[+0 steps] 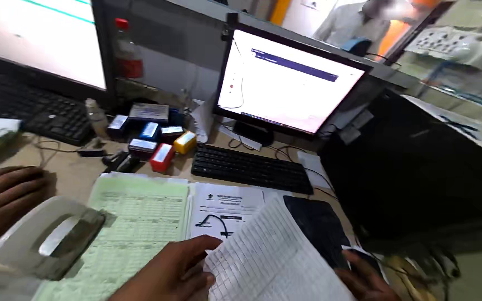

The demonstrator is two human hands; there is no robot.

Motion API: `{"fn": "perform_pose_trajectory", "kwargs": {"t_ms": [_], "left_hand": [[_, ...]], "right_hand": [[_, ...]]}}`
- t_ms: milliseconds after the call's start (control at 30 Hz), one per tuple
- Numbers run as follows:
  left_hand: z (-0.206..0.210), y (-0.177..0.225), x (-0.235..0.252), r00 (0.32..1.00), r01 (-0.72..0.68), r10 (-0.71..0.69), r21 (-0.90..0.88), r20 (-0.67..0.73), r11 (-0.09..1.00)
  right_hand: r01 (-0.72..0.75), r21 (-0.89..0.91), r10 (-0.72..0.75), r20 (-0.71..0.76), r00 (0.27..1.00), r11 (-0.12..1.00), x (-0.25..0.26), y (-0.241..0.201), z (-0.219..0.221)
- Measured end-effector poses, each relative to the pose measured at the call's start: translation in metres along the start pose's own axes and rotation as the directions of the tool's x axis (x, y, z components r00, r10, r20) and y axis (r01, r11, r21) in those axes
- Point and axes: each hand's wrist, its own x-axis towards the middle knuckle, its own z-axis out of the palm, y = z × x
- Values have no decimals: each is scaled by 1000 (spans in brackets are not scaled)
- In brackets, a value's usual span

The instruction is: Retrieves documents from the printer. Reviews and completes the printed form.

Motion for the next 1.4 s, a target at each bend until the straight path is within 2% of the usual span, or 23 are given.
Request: {"fn": "perform_pose_trajectory", "kwargs": {"t_ms": [67,100,167,233,267,300,333,367,433,467,500,567,667,767,867,1033,1133,1200,1267,1333,1400], "left_hand": [[-35,90,3,964,120,-185,312,189,942],[-44,111,9,949,84,-203,429,242,899],[-54,128,18,947,-14,-174,573,271,819],[-52,148,32,946,74,-267,681,183,729],[-50,146,45,941,99,-299,716,158,691],[-51,126,67,943,-2,-252,760,218,650],[-60,89,98,928,-245,-79,755,365,608],[-62,64,122,910,-347,4,755,415,556],[-55,52,134,947,-317,88,848,310,425],[-52,49,130,955,-283,202,881,220,379],[-51,45,121,932,-262,339,884,127,388],[-51,36,91,858,-234,508,821,-78,521],[-45,2,28,810,-77,444,683,-382,727],[-17,-59,-21,795,89,303,595,-526,799],[17,-94,-45,808,149,244,587,-536,796],[45,-92,-45,847,173,173,569,-502,804],[52,-89,-36,864,154,181,590,-469,792],[56,-90,-30,876,144,191,619,-442,772],[60,-92,-25,890,151,184,651,-417,744],[62,-96,-21,897,160,181,677,-404,719],[64,-98,-20,900,164,181,694,-396,701]], "right_hand": [[-11,79,1,116,993,997,27,-6,5],[-14,78,-1,184,983,997,40,-7,7],[24,27,-31,307,951,999,65,-3,15],[88,-43,-65,377,924,995,85,2,27],[110,-85,-69,383,921,990,91,5,33],[115,-147,-55,360,931,982,95,7,40],[100,-226,-29,298,954,969,97,10,49],[61,-313,7,214,977,948,97,14,59],[-66,-433,96,48,994,899,93,28,74],[-119,-449,130,-7,991,886,89,36,77],[-160,-441,155,-47,987,883,85,44,78],[-236,-402,201,-126,971,885,76,56,81],[-267,-374,225,-154,962,888,63,58,82],[-277,-388,222,-180,958,879,57,59,84],[-331,-424,241,-253,937,843,53,56,91],[-313,-367,218,-277,936,876,46,53,91],[-313,-331,210,-310,927,890,46,50,91],[-308,-379,188,-322,928,872,49,49,91],[-271,-578,92,-321,943,770,51,50,84],[-235,-779,-35,-312,949,581,54,50,68],[-248,-876,-89,-310,947,414,59,48,55]]}}
